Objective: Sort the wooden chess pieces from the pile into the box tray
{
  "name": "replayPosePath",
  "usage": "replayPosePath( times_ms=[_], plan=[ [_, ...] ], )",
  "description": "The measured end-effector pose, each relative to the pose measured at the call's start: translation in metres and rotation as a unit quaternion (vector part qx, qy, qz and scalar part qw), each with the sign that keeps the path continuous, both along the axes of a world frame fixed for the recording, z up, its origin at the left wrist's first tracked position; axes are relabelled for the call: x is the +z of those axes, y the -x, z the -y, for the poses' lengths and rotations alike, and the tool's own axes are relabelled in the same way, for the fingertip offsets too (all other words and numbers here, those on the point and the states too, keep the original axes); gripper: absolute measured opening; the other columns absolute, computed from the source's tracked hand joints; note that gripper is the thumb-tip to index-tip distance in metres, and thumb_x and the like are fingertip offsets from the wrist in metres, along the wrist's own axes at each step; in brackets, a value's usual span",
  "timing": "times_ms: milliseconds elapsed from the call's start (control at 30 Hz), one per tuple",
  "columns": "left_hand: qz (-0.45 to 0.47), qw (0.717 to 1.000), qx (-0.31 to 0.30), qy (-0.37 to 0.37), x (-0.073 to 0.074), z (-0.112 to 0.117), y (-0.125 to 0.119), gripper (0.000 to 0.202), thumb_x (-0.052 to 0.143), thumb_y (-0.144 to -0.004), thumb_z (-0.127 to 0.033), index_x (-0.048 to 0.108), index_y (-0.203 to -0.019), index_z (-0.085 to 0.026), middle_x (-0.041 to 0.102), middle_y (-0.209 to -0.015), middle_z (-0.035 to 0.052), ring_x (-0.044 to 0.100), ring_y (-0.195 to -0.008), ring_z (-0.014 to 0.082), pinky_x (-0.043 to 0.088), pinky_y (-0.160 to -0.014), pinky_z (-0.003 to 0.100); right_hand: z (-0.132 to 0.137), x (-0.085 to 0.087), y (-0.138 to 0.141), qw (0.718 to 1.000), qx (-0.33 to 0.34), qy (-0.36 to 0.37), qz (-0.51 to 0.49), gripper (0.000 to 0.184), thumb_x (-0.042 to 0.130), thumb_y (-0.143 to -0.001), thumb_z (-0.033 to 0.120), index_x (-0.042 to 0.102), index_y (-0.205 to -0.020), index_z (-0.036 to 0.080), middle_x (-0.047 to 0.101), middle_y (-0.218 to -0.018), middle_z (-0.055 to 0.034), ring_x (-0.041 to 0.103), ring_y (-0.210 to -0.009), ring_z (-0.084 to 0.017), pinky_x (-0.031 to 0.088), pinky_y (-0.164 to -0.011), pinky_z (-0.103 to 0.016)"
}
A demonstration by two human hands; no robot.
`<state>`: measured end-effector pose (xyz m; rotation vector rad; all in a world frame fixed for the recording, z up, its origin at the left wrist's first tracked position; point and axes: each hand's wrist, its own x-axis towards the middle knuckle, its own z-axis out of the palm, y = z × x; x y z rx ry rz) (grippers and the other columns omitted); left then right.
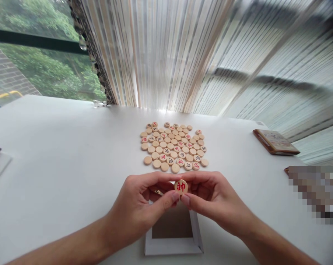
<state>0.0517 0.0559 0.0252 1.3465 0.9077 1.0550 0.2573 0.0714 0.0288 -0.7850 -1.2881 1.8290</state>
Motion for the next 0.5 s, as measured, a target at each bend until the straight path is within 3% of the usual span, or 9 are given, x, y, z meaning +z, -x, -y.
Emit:
replayPosePath(
  times_ms=[100, 267, 500],
  plan=[
    [0.033, 0.999, 0.007, 0.021, -0.0010, -0.0009, -0.0015, 0.024, 0.079, -0.091, -0.020, 0.082, -0.115, -0.014, 0.083, -0.087, 0.0070, 0.080, -0.079, 0.0171, 0.068, -0.073, 0.022, 0.0006, -0.0003, -0.0006, 0.999, -0.007, -0.028, 0.027, 0.030, 0.085, -0.092, 0.027, 0.081, -0.121, 0.022, 0.082, -0.091, -0.0059, 0.077, -0.083, -0.014, 0.060, -0.080, -0.023],
    [0.066, 0.997, 0.011, 0.047, -0.0027, -0.0018, -0.0028, 0.021, 0.081, -0.090, -0.019, 0.081, -0.110, -0.015, 0.084, -0.091, 0.0066, 0.079, -0.079, 0.0164, 0.069, -0.075, 0.024, 0.0021, 0.0007, -0.0013, 0.984, -0.093, -0.103, 0.109, 0.021, 0.082, -0.093, 0.030, 0.080, -0.111, 0.019, 0.081, -0.096, -0.0089, 0.076, -0.083, -0.019, 0.062, -0.076, -0.029],
    [0.060, 0.998, 0.019, 0.030, -0.0038, -0.0049, -0.0030, 0.016, 0.079, -0.090, -0.015, 0.077, -0.107, -0.016, 0.084, -0.093, 0.0047, 0.079, -0.080, 0.0155, 0.069, -0.074, 0.023, 0.0005, -0.0013, -0.0013, 0.954, -0.139, -0.222, 0.148, 0.013, 0.080, -0.093, 0.022, 0.080, -0.106, 0.021, 0.080, -0.094, -0.0069, 0.074, -0.077, -0.017, 0.063, -0.069, -0.025]
  ],
)
